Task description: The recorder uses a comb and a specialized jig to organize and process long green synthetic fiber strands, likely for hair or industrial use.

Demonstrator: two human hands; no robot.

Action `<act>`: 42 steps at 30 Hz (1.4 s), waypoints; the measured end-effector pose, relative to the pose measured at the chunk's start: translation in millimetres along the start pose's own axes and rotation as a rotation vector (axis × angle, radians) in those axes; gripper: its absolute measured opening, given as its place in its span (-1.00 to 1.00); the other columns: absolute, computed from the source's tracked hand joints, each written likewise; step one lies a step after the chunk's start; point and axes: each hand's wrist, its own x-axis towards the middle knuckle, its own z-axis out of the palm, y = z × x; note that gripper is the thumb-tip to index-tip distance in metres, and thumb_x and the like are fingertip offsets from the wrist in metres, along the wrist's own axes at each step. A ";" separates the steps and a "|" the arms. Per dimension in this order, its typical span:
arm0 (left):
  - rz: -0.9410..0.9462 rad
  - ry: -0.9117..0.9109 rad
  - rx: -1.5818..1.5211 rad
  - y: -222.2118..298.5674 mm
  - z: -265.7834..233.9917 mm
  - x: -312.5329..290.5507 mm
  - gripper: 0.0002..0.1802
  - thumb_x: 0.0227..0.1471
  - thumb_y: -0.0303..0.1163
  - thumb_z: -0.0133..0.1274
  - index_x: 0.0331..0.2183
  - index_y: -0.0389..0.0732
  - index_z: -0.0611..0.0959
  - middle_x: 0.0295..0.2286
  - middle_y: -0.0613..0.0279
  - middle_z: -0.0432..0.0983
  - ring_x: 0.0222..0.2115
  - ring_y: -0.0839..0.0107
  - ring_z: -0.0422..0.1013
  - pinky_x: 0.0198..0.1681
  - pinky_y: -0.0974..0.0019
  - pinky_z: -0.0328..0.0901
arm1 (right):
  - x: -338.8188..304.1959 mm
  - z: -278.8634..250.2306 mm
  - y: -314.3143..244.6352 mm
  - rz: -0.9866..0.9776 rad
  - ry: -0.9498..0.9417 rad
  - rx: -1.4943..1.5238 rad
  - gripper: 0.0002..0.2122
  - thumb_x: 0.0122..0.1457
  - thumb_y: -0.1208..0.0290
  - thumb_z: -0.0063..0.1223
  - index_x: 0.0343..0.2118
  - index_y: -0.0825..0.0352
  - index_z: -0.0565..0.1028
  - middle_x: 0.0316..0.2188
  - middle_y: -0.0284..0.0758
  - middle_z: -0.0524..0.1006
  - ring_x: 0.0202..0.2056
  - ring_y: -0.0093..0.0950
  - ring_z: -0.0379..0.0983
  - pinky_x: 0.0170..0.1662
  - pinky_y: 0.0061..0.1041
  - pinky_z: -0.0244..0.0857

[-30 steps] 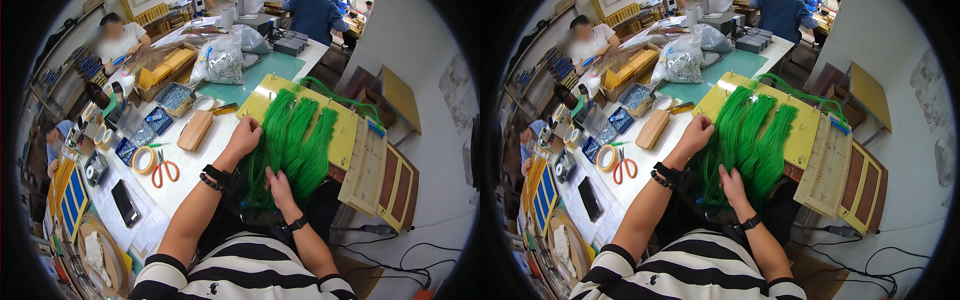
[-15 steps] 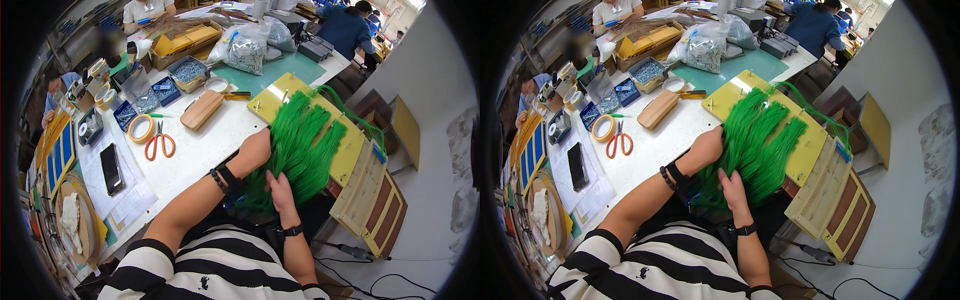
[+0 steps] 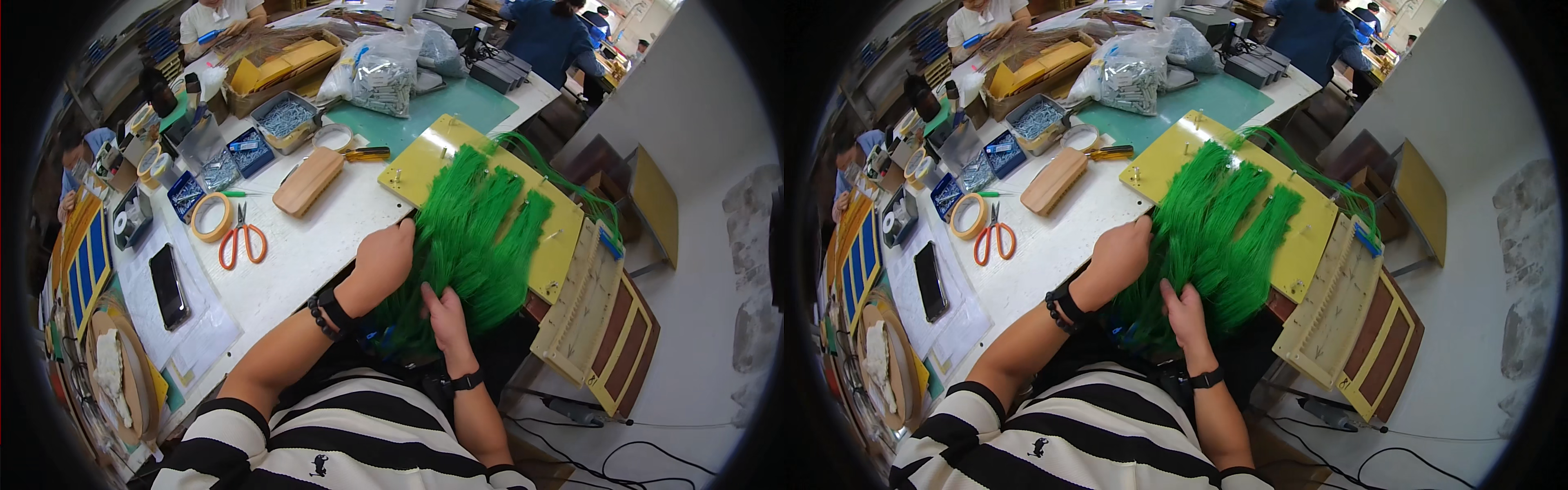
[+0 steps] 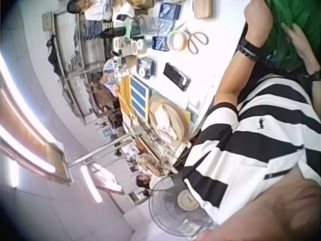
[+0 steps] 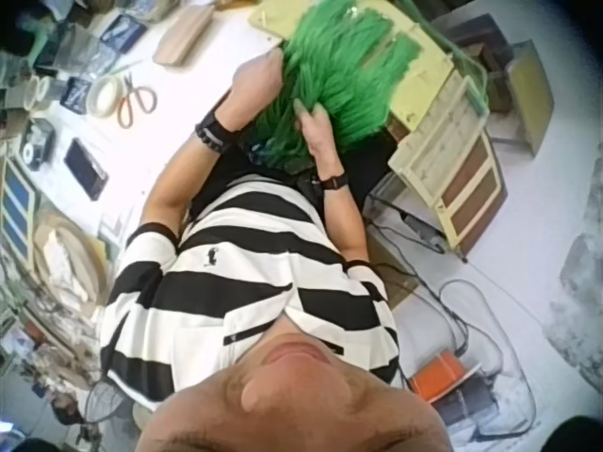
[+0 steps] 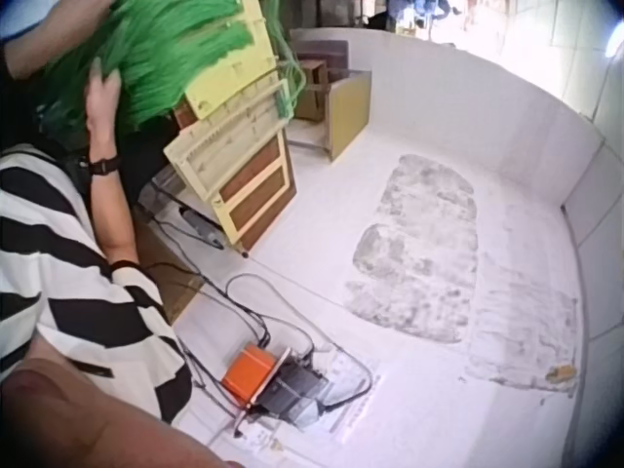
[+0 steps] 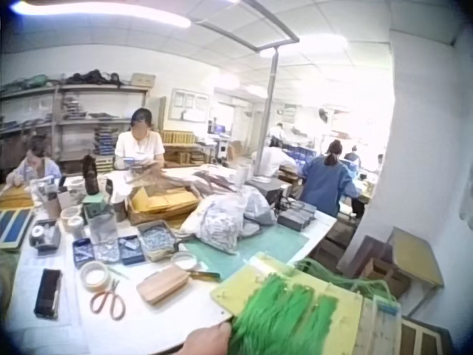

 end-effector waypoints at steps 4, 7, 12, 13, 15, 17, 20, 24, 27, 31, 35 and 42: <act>-0.066 -0.116 -0.039 -13.4 35.8 -38.2 -0.81 0.02 -0.52 -0.09 -0.25 -0.32 0.44 -0.43 -0.15 0.53 -0.41 -0.09 0.53 -0.37 -0.04 0.44 | -2.4 6.8 -2.3 0.000 -0.058 -0.015 -0.85 0.32 0.31 0.02 -0.22 0.28 0.46 -0.49 -0.55 0.40 -0.53 -0.70 0.25 -0.46 -0.63 0.15; -0.206 -0.250 -0.292 -63.3 98.0 -62.4 -0.71 0.09 -0.45 -0.11 -0.12 -0.32 0.46 -0.26 -0.24 0.53 -0.17 -0.14 0.48 -0.10 -0.06 0.38 | -7.4 7.9 -6.5 0.008 -0.066 -0.003 -0.85 0.33 0.29 0.02 -0.23 0.27 0.44 -0.50 -0.56 0.36 -0.53 -0.71 0.23 -0.46 -0.64 0.14; -0.477 0.219 -0.780 -109.6 127.1 -42.9 -0.52 0.20 -0.19 -0.02 0.03 -0.32 0.52 -0.04 -0.02 0.48 -0.02 0.23 0.36 0.12 0.15 0.23 | -4.9 -0.4 -7.6 -0.004 -0.039 -0.027 -0.84 0.33 0.29 0.02 -0.23 0.28 0.44 -0.49 -0.55 0.36 -0.51 -0.70 0.24 -0.44 -0.65 0.15; -0.302 0.216 -0.732 -106.5 108.8 -40.6 -0.48 0.20 -0.10 0.01 0.05 -0.26 0.52 -0.05 0.02 0.50 -0.03 0.17 0.39 0.11 0.15 0.24 | -2.2 -3.0 -3.6 -0.003 -0.054 -0.027 -0.84 0.33 0.29 0.03 -0.24 0.28 0.44 -0.48 -0.54 0.37 -0.51 -0.70 0.25 -0.43 -0.65 0.16; -0.249 0.225 -0.810 -90.2 81.0 -31.7 -0.50 0.20 -0.11 0.01 0.04 -0.25 0.54 -0.05 0.03 0.51 -0.04 0.17 0.40 0.11 0.15 0.25 | 1.7 -1.9 1.8 -0.019 -0.077 -0.060 -0.83 0.32 0.29 0.03 -0.24 0.30 0.44 -0.48 -0.53 0.39 -0.50 -0.68 0.27 -0.40 -0.63 0.19; -0.102 0.188 -0.806 -79.3 69.4 -12.8 -0.50 0.21 -0.10 -0.02 0.09 -0.17 0.51 0.05 -0.02 0.45 0.05 0.08 0.36 0.14 0.11 0.22 | 1.0 3.4 4.3 -0.040 -0.066 -0.098 -0.83 0.32 0.30 0.04 -0.25 0.31 0.44 -0.47 -0.51 0.41 -0.49 -0.67 0.29 -0.38 -0.62 0.21; -0.112 0.016 -0.846 -76.0 87.3 -5.5 -0.51 0.20 -0.13 -0.01 0.07 -0.21 0.51 0.02 -0.05 0.47 0.03 0.03 0.38 0.13 0.08 0.23 | -0.6 7.8 7.2 -0.067 -0.068 -0.086 -0.84 0.29 0.32 0.10 -0.29 0.30 0.45 -0.49 -0.52 0.41 -0.51 -0.68 0.27 -0.41 -0.63 0.19; -0.303 0.361 -0.578 -60.4 102.4 -22.3 -0.54 0.19 -0.15 -0.02 0.01 -0.26 0.53 -0.07 -0.15 0.51 -0.05 -0.07 0.42 0.10 0.06 0.24 | -0.8 4.3 11.0 -0.057 -0.032 -0.120 -0.84 0.29 0.32 0.10 -0.30 0.31 0.45 -0.50 -0.51 0.42 -0.50 -0.68 0.28 -0.40 -0.63 0.19; -0.340 0.297 -0.602 -54.6 105.0 -43.1 -0.67 0.23 -0.23 -0.04 -0.12 -0.28 0.56 -0.20 -0.14 0.53 -0.18 -0.07 0.45 -0.04 0.09 0.31 | -1.1 5.7 11.0 -0.078 -0.031 -0.115 -0.84 0.29 0.33 0.09 -0.31 0.32 0.45 -0.51 -0.49 0.43 -0.48 -0.68 0.30 -0.39 -0.64 0.19; -0.304 0.249 -0.833 -31.5 58.0 -60.0 -0.78 0.23 -0.35 -0.04 -0.19 -0.30 0.53 -0.32 -0.11 0.52 -0.29 -0.05 0.44 -0.18 0.14 0.34 | -0.8 7.0 10.7 -0.059 -0.027 -0.134 -0.85 0.29 0.34 0.08 -0.31 0.31 0.45 -0.49 -0.49 0.44 -0.48 -0.68 0.30 -0.38 -0.64 0.20; -0.165 0.269 -0.659 -18.0 15.5 -61.9 -0.73 0.10 -0.43 0.08 -0.14 -0.28 0.51 -0.35 -0.06 0.49 -0.33 -0.01 0.43 -0.24 0.12 0.34 | -0.4 4.0 13.9 -0.080 -0.029 -0.117 -0.86 0.29 0.36 0.09 -0.27 0.32 0.45 -0.46 -0.49 0.45 -0.47 -0.67 0.31 -0.37 -0.63 0.21; 0.032 0.395 -0.324 10.1 -20.1 -46.2 -0.65 -0.04 -0.47 0.16 -0.16 -0.29 0.50 -0.36 0.00 0.45 -0.28 0.00 0.40 -0.22 0.09 0.32 | -0.7 -1.1 23.0 -0.132 -0.027 -0.126 -0.80 0.29 0.42 0.06 -0.08 0.38 0.46 -0.25 -0.43 0.55 -0.29 -0.66 0.41 -0.20 -0.61 0.30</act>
